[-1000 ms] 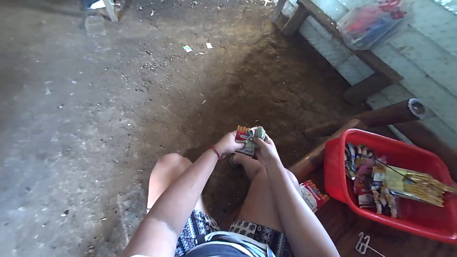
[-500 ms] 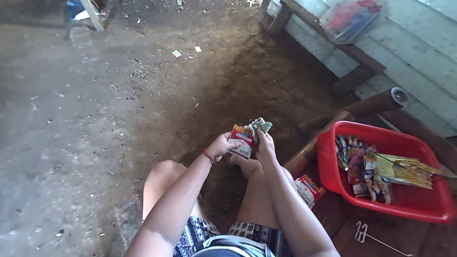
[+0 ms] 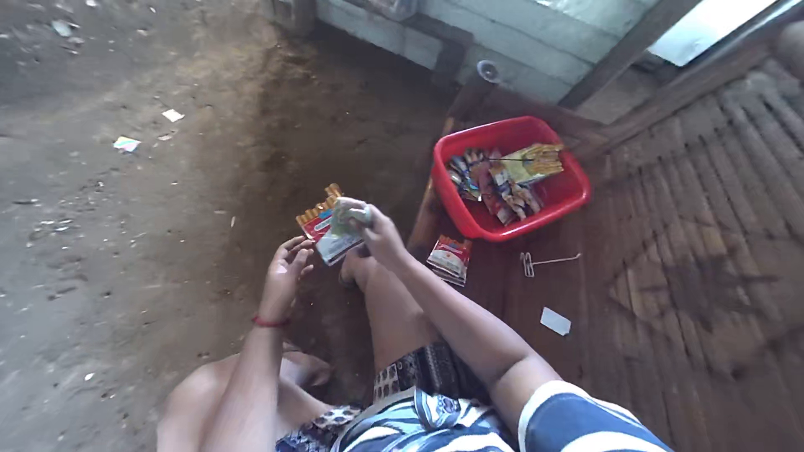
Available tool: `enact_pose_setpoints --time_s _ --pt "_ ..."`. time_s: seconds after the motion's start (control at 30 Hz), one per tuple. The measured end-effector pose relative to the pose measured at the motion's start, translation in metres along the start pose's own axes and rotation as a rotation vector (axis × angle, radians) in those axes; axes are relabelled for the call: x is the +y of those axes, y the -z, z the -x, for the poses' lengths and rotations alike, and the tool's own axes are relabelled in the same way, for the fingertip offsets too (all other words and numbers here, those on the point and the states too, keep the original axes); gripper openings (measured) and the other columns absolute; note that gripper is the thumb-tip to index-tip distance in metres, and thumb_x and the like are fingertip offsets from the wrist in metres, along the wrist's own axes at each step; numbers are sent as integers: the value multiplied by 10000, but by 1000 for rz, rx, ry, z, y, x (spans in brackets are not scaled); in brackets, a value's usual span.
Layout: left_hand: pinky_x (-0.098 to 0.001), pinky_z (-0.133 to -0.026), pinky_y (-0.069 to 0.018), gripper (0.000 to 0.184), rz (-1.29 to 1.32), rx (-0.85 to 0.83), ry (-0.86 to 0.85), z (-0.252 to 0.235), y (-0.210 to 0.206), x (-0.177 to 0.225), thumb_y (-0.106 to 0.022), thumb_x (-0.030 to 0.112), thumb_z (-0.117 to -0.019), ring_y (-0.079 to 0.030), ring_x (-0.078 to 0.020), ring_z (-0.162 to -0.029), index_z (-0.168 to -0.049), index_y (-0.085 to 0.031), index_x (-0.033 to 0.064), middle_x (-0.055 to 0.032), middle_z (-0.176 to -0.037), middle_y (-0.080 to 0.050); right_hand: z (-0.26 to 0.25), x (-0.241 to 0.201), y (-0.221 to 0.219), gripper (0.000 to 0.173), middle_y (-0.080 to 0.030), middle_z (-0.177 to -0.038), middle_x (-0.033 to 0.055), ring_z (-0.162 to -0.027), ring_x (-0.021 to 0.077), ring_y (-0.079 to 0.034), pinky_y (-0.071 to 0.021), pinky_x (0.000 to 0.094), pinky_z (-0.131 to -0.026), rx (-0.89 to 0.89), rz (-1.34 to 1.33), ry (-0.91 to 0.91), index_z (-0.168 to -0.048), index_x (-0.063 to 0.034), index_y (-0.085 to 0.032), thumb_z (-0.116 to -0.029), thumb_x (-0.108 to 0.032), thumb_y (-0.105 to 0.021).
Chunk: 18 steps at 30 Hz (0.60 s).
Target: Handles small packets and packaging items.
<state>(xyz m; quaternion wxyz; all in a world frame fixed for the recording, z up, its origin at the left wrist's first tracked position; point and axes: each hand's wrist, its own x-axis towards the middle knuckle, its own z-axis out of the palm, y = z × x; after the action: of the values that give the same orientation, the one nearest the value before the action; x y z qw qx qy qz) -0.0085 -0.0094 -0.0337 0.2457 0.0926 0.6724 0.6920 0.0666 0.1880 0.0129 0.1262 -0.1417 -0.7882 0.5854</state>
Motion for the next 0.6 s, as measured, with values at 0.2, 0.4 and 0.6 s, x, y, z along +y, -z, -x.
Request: enact_pose_setpoints --time_s 0.2,0.4,0.6 --pt "-290 -855 -554 288 -178 -48 137 3 4 0 -510 124 -1066 -673 -139 -1034 -1316 -540 -17 -125 -1196 -670 70 58 105 292 -696 -1110 180 -1031 223 -691 -562 438 -925 435 183 -114 -1209 53 -609 -995 -146 -604" --pt "-252 -835 -544 299 -246 -167 164 -1 -4 -4 -470 119 -1080 -678 -93 -937 -1329 -527 -36 -109 -1105 -692 113 134 134 344 -636 -1162 231 -1003 248 -658 -554 408 -877 743 -184 -596 -1294 97 -537 -1042 -134 -571" --pt "-269 -838 -543 308 -282 -153 201 1 -7 -6 -480 128 -1080 -674 -109 -964 -1344 -523 -25 -121 -1149 -682 111 140 138 374 -632 -1025 187 -839 209 -643 -553 374 -759 784 -169 -683 -1239 86 -564 -1101 -247 -464"
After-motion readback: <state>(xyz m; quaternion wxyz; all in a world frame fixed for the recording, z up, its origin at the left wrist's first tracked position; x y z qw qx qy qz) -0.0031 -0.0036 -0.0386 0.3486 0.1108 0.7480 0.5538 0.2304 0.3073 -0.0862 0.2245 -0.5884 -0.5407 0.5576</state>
